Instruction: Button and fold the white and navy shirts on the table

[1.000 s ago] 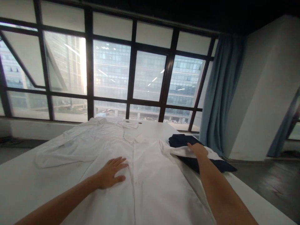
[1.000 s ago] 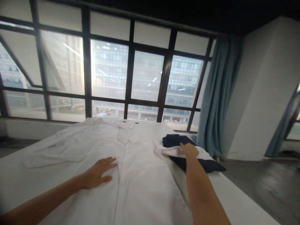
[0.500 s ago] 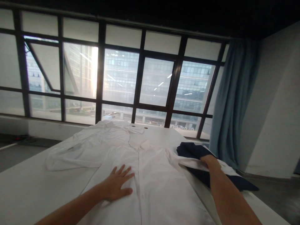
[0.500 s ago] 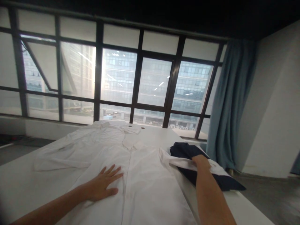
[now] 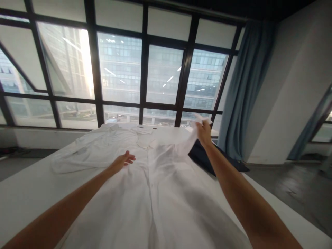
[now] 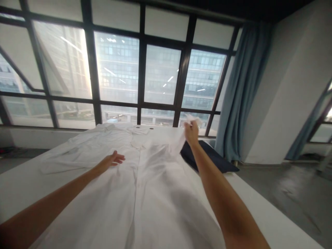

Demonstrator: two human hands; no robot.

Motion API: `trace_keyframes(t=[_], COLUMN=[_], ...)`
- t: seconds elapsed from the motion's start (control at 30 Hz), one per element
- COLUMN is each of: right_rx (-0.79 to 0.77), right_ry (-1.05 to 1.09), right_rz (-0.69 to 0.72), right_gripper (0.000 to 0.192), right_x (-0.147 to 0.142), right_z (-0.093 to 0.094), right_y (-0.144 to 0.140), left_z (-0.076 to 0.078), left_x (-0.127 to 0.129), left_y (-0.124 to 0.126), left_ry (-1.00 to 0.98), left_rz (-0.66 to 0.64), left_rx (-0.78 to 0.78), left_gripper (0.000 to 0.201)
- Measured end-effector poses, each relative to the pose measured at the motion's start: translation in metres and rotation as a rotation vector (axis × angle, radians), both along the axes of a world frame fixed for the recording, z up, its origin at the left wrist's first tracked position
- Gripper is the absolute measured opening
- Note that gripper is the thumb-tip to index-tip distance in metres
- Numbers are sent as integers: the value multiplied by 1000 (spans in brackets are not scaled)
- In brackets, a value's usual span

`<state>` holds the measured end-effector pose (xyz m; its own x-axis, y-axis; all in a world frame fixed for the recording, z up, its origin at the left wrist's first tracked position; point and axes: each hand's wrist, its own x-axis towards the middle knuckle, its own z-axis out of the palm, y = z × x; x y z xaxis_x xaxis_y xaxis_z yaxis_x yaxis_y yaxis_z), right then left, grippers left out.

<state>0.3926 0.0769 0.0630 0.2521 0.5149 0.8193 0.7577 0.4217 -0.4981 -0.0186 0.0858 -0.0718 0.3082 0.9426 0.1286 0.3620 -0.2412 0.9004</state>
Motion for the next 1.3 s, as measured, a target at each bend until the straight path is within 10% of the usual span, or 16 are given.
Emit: trace_keyframes(t=[0.2,0.37,0.8,1.07,1.3], right_rx=[-106,-375,-417,-757,-792], right_ry=[-437,-730,-816,-801,-617], right_rz=[633,753,574,232,-2], right_gripper=[8,24,40,54,24], right_x=[-155,-191,-149,-50,-2], right_z=[-82,-150,-148,-151,-162], right_y=[-82,-116,-78,-43,-24], left_z=[32,30,29,35,49], left_x=[-31,-46,-58,-68,-55], left_y=[-57,-90,-98,-103,-113], left_ry=[-93,65,571,811,456], left_rz=[-177,-208,-227,-395,-395], left_rx=[-422,-470,-20,-75,-65], left_gripper=[104,98,67,93,81])
